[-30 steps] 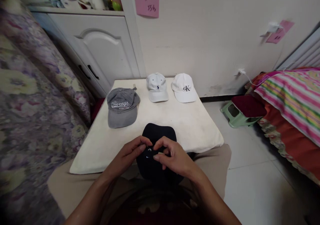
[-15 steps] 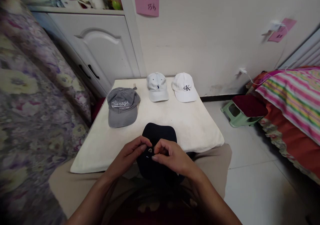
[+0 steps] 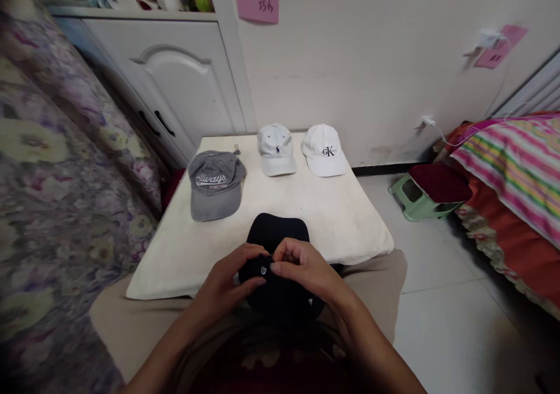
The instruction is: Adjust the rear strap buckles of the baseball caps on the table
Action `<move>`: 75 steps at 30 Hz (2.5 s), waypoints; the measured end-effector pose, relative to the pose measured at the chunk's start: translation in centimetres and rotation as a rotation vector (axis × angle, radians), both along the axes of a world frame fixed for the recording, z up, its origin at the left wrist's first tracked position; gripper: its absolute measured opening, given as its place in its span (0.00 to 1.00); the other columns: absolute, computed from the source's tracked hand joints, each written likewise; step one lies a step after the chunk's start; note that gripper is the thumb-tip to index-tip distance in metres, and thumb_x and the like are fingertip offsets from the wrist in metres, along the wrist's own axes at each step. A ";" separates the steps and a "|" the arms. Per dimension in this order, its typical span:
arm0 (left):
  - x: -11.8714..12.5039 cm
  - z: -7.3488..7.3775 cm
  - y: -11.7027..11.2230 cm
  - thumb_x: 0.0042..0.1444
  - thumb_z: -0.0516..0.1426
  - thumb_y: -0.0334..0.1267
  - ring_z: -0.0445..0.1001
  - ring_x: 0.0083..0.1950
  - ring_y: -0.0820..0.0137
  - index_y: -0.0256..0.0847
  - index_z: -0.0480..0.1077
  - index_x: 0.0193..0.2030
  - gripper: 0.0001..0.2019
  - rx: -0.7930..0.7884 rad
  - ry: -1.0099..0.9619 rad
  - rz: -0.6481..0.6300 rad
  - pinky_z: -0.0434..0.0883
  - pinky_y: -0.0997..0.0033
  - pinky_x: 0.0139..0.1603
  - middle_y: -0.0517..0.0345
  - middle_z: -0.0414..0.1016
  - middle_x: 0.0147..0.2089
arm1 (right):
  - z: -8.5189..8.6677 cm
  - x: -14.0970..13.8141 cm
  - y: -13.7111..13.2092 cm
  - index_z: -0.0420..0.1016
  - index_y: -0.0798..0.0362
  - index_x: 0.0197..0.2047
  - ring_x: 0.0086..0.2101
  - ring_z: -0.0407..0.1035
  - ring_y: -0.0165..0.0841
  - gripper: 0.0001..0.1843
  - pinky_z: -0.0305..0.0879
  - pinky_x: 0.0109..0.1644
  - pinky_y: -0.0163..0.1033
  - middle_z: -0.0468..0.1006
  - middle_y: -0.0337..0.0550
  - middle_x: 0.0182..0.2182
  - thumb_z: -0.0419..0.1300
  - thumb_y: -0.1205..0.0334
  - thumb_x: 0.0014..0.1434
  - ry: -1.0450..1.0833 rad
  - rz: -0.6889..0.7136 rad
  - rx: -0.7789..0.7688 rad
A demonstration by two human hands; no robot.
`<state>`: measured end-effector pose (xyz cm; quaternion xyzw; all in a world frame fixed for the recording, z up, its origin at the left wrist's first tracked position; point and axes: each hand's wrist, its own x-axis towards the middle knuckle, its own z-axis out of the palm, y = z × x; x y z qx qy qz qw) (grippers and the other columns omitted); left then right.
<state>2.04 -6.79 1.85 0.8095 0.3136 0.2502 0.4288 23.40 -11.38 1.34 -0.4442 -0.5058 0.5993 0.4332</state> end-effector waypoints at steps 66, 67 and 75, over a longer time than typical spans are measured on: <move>0.7 -2.1 0.6 0.59 0.63 0.43 0.71 0.43 0.65 0.47 0.74 0.48 0.11 0.122 -0.055 -0.008 0.63 0.63 0.46 0.58 0.75 0.42 | 1.3 -1.2 -0.7 0.73 0.52 0.35 0.25 0.58 0.27 0.02 0.53 0.28 0.34 0.67 0.32 0.24 0.60 0.67 0.60 -0.319 -0.144 0.167; 0.8 -2.2 0.5 0.59 0.63 0.44 0.71 0.43 0.65 0.47 0.74 0.48 0.12 0.121 -0.064 -0.002 0.63 0.63 0.46 0.57 0.75 0.42 | 1.2 -1.2 -0.6 0.73 0.52 0.35 0.24 0.57 0.27 0.02 0.52 0.27 0.34 0.66 0.32 0.23 0.59 0.66 0.60 -0.306 -0.153 0.154; 1.0 -1.9 0.4 0.57 0.64 0.41 0.71 0.42 0.65 0.47 0.74 0.46 0.11 0.117 -0.041 0.030 0.64 0.63 0.45 0.58 0.75 0.40 | 0.4 -1.2 -0.3 0.71 0.51 0.35 0.26 0.59 0.29 0.05 0.56 0.30 0.35 0.64 0.33 0.24 0.57 0.69 0.57 -0.304 -0.208 0.201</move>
